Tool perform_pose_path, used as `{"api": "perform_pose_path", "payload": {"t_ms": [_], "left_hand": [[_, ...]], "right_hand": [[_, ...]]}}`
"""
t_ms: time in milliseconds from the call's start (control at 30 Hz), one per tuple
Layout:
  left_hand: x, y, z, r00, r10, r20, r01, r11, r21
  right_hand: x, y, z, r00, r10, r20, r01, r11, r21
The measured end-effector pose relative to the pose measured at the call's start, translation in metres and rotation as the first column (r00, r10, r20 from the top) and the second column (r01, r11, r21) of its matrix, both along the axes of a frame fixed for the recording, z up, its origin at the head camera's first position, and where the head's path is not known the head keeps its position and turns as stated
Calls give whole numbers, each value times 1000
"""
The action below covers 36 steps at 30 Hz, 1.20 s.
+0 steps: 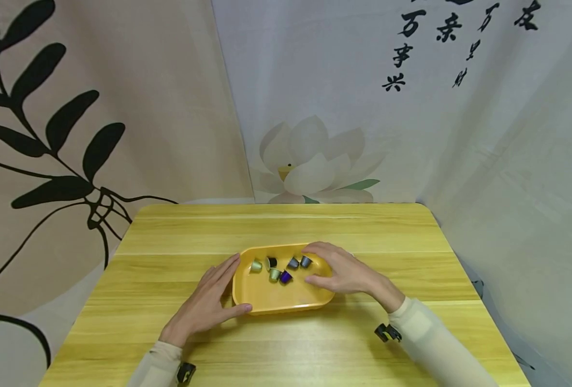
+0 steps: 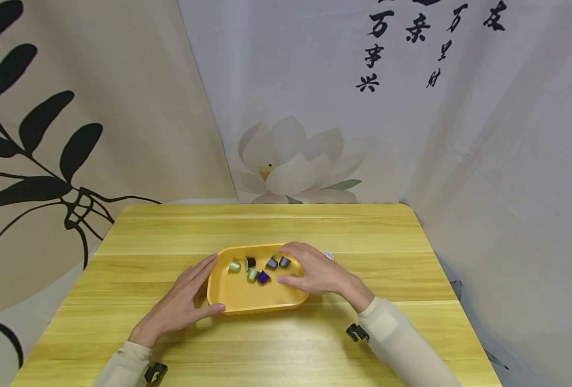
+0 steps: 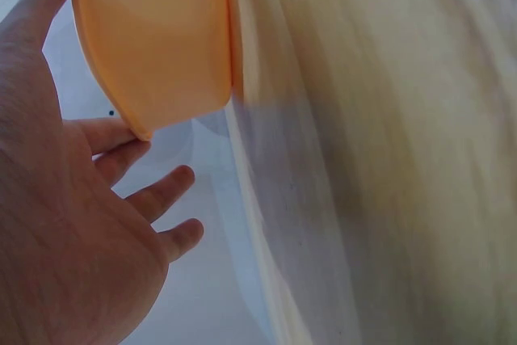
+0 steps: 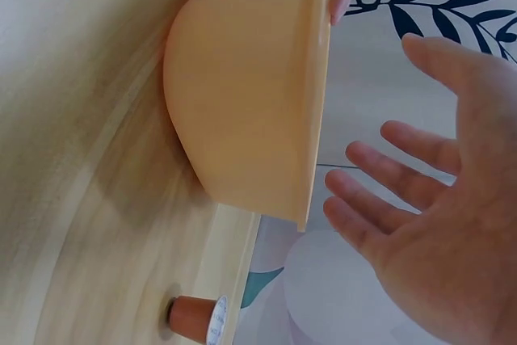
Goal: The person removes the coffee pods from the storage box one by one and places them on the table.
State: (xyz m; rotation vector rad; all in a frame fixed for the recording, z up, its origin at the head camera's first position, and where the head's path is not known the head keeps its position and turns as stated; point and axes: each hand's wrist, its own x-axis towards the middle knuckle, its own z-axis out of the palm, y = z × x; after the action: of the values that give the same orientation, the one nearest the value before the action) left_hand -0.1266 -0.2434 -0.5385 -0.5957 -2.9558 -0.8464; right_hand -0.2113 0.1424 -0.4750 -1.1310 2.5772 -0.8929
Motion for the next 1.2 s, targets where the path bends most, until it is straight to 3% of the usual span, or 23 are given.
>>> {"api": "perform_pose_path", "payload": {"t_ms": [400,1200], "left_hand": [[2,0,0,1000,-2,2,2,1000,4],[2,1,3,1000,1,12,-1,1000,0]], "right_hand": [[-1,-13,-9,996,87,8,-88,996,30],[-1,-34,-21,986,164,43,-168,973,159]]}}
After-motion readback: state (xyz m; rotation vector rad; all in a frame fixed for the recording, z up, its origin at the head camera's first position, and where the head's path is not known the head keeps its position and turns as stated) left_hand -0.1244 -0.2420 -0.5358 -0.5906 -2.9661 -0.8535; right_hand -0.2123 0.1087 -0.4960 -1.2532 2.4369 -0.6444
